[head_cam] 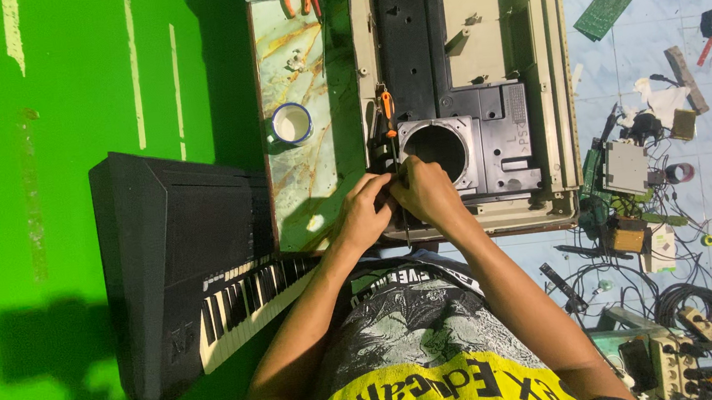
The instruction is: The person unscrews and removes a black internal plastic frame from the chassis of an electronic keyboard using a screwdriver, then manipulates the internal wiring.
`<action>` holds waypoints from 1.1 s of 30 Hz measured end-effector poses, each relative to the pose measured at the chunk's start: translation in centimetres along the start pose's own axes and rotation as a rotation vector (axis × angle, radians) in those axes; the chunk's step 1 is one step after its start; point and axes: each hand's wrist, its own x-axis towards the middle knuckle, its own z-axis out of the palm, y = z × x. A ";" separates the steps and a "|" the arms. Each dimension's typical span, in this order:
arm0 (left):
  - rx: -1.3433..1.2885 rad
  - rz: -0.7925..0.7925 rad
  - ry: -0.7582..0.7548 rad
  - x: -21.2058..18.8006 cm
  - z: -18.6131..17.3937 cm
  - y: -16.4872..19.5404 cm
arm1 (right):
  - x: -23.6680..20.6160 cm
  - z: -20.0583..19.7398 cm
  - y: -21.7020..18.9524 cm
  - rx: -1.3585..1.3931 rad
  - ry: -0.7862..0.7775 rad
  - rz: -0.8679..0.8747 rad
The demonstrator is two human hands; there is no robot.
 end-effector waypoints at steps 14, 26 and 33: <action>-0.096 -0.043 -0.008 -0.8 -0.9 -0.9 | -1.4 -0.4 -0.2 0.190 0.046 -0.322; -0.099 0.023 0.016 -2.6 -1.8 -2.1 | -2.5 0.6 -0.1 0.190 -0.033 -0.381; 0.026 -0.006 0.013 -3.1 -1.8 -2.8 | -2.7 0.8 0.5 0.134 -0.035 -0.537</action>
